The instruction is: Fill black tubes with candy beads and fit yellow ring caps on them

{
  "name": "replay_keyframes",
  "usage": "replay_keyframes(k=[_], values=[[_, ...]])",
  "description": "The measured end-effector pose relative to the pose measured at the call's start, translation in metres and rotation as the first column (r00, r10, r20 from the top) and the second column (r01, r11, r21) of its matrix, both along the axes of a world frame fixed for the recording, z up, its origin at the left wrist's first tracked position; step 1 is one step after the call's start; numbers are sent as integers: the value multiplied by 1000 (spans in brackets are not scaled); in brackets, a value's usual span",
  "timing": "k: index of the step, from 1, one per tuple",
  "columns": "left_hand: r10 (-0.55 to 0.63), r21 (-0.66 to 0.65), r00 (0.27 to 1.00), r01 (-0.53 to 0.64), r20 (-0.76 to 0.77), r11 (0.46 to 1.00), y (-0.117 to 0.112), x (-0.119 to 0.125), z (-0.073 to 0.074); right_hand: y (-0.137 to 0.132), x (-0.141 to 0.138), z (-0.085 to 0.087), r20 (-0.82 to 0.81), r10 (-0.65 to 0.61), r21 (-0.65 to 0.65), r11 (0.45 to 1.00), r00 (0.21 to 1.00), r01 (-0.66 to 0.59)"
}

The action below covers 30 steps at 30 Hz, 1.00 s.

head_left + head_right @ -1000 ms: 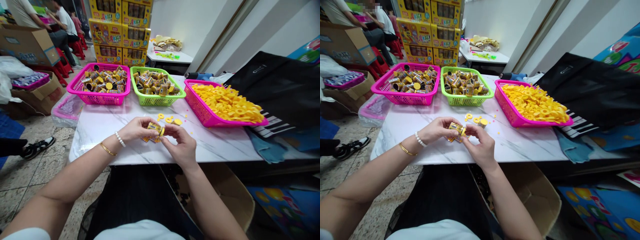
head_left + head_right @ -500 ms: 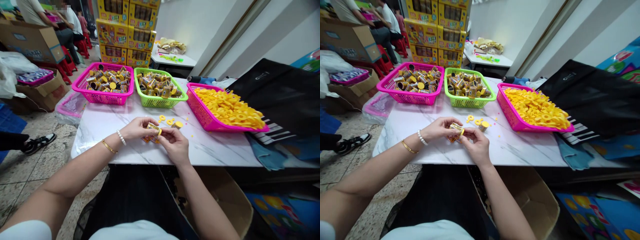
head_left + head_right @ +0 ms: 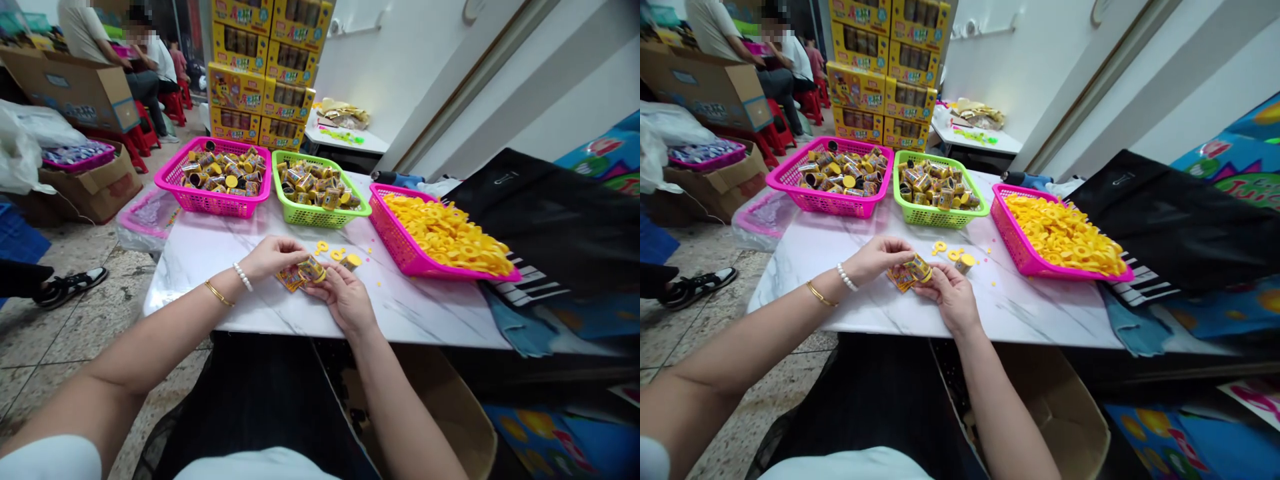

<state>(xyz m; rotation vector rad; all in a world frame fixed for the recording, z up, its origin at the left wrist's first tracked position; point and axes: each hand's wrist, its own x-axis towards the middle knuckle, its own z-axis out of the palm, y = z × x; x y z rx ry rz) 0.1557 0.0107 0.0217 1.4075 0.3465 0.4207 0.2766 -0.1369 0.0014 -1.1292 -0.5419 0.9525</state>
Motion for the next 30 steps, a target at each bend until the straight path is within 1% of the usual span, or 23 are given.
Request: replay_keyframes(k=[2, 4, 5, 6, 9, 11, 13, 15, 17, 19, 21, 24, 28, 30], values=[[-37, -102, 999, 34, -27, 994, -1, 1, 0, -4, 0, -1, 16, 16, -13, 1000, 1000, -15], [-81, -215, 997, 81, 9, 973, -4, 1, 1, -5, 0, -2, 23, -15, -23, 1000, 1000, 16], [-97, -239, 995, 101, 31, 966, -6, 1, 3, -5, 0, -2, 24, -35, -27, 999, 999, 36], [-102, -234, 994, 110, 45, 966, -8, 1, 4, -4, -1, -2, 24, -50, -31, 998, 998, 51], [-103, -142, 994, 107, 36, 984, -10, 0, 7, -1, -4, -3, 41, -65, -21, 998, 997, 66], [-108, -126, 994, 110, 18, 986, -9, -1, 8, 0, -7, -5, 94, -78, 6, 997, 993, 78], [-106, -133, 994, 105, -4, 986, -8, -1, 7, -1, -11, -7, 187, -117, 28, 993, 975, 114], [-100, -121, 994, 95, -39, 988, -6, -1, 7, -1, -12, -8, 314, -174, 50, 985, 933, 167], [-95, -88, 991, 87, -90, 992, -4, -2, 8, -2, -11, -7, 446, -240, 103, 971, 862, 217], [-85, -39, 988, 81, -129, 996, -3, -3, 11, -4, -9, -6, 541, -283, 165, 959, 792, 229], [-81, -2, 985, 82, -149, 997, -4, -4, 12, -7, -6, -4, 583, -294, 208, 955, 758, 210], [-87, 41, 985, 94, -148, 995, -7, -4, 12, -11, -2, -5, 575, -283, 213, 958, 768, 194], [-81, 169, 994, 93, -73, 981, -8, -3, 6, -10, -1, -9, 461, -227, 70, 973, 858, 219], [-94, 194, 993, 106, -71, 975, -7, -3, 4, -8, -1, -11, 384, -174, 1, 982, 907, 188]])
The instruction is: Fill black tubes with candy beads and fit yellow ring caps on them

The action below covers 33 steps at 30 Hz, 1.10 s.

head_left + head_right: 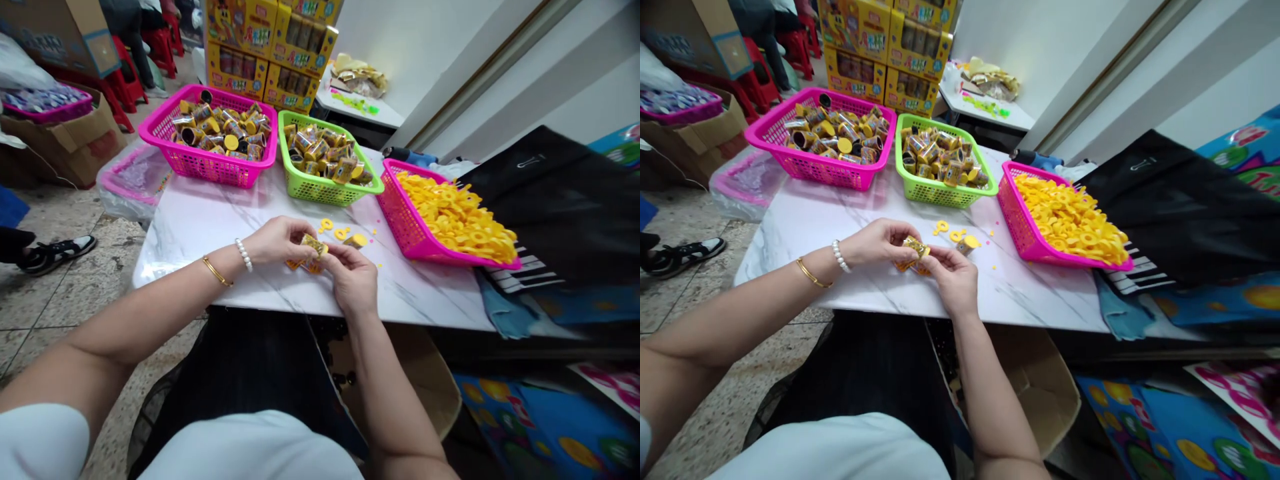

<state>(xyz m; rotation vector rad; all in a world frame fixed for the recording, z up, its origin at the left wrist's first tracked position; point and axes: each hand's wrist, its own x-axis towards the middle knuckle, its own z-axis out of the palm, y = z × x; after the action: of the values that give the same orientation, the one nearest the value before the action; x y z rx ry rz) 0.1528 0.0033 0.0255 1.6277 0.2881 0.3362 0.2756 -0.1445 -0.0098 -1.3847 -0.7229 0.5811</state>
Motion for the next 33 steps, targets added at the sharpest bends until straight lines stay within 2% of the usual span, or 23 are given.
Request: replay_keyframes(k=[3, 6, 9, 12, 16, 20, 24, 28, 29, 31, 32, 33], values=[[-113, -95, 992, 108, -55, 990, 2, 0, -2, -1, 3, -1, -75, 102, -36, 994, 992, -105], [-188, -197, 977, 166, -98, 966, 2, 1, -2, -7, 10, -3, -36, 195, -9, 981, 980, -195], [-238, -254, 963, 200, -128, 946, 1, 1, -2, -11, 16, -4, 48, 186, 60, 980, 981, -188], [-296, -286, 949, 254, -113, 924, 0, -1, -1, -12, 15, -2, 11, 158, 125, 980, 987, -158], [-291, -281, 947, 244, -139, 928, 0, -1, 0, -10, 8, 4, 76, 193, 135, 970, 978, -202], [-271, -311, 958, 228, -100, 923, -1, -1, 0, -10, 2, 8, 111, 209, 157, 962, 972, -225], [-205, -283, 970, 161, -133, 946, -2, -1, 0, -12, -14, 12, 140, 245, 49, 966, 959, -254], [-225, -259, 961, 178, -163, 949, -4, 0, 1, -12, -24, 20, 341, 126, -34, 992, 932, -122], [-188, -229, 966, 146, -176, 963, -3, 0, 2, -11, -19, 24, 370, 100, -44, 995, 924, -90], [9, -90, 981, -27, -193, 996, 0, 1, 4, -13, 2, 36, 424, 44, -78, 997, 905, -12], [141, 16, 973, -141, -184, 990, 3, 1, 4, -16, 16, 42, 479, -6, -97, 993, 878, 60], [262, 133, 951, -242, -163, 961, 6, 2, 5, -18, 32, 48, 557, -68, -115, 981, 827, 159]])
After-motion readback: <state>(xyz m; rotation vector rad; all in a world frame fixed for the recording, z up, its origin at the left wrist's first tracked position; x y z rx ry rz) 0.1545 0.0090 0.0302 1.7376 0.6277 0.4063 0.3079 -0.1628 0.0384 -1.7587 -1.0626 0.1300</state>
